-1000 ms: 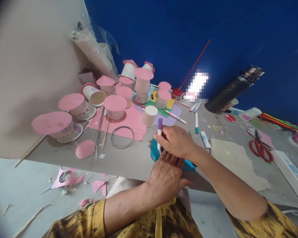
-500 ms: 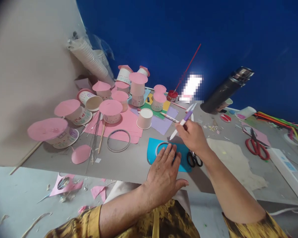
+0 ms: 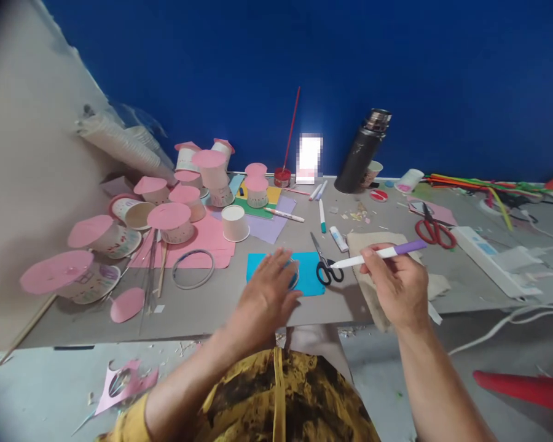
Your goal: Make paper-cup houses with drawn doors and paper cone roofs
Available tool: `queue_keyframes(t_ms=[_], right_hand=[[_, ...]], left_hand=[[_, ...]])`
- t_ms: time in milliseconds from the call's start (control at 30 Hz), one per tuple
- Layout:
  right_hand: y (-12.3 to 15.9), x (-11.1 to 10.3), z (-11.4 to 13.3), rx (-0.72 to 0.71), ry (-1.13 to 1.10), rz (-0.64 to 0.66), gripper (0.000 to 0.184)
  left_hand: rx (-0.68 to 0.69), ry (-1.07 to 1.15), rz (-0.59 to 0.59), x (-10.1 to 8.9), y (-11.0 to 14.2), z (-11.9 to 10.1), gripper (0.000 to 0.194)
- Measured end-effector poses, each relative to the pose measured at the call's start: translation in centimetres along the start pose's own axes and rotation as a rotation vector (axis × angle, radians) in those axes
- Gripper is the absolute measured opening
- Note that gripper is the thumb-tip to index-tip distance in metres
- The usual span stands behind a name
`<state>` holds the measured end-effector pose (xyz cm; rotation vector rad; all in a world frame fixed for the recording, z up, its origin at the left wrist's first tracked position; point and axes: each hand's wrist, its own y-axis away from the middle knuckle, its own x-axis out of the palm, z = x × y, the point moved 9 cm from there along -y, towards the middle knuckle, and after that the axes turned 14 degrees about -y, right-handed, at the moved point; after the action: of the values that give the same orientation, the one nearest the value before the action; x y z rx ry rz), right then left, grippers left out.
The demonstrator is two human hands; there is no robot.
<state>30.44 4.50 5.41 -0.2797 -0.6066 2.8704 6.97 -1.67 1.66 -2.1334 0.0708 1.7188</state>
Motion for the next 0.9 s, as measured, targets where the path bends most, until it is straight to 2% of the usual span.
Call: queue_keyframes(t_ms=[67,133,267,367,467,600,900], right_hand=[[0.9,-0.5,-0.1,0.022,-0.026,-0.032,0.039],[2.2,-0.2,0.2,0.042,-0.027,-0.029,0.039],[5.1,2.3,1.8,0.040,0.018,0.085,0.032],[7.0,4.5,3.5,-0.047,0.063,0.201,0.026],[8.4,6.5,4.7,-0.154,0.098,0.314,0.021],[9.2,8.6,6.1,-0.311,0.144,0.396,0.015],[11.3,13.1,7.2,-0.588,0.171,0.538,0.009]], left_hand=[[0.029,0.014,0.028,-1.5,-0.7,2.2,0.052],[0.119,0.051,0.112,-2.4,-1.5,3.7,0.053],[0.289,0.208,0.407,-1.8,-2.9,4.8,0.058],[0.335,0.267,0.496,-1.1,-3.8,5.0,0.064],[0.370,0.305,0.537,-0.5,-4.3,4.8,0.070],[0.394,0.262,0.551,0.1,-4.4,4.6,0.068],[0.360,0.279,0.501,0.7,-4.2,5.3,0.064]])
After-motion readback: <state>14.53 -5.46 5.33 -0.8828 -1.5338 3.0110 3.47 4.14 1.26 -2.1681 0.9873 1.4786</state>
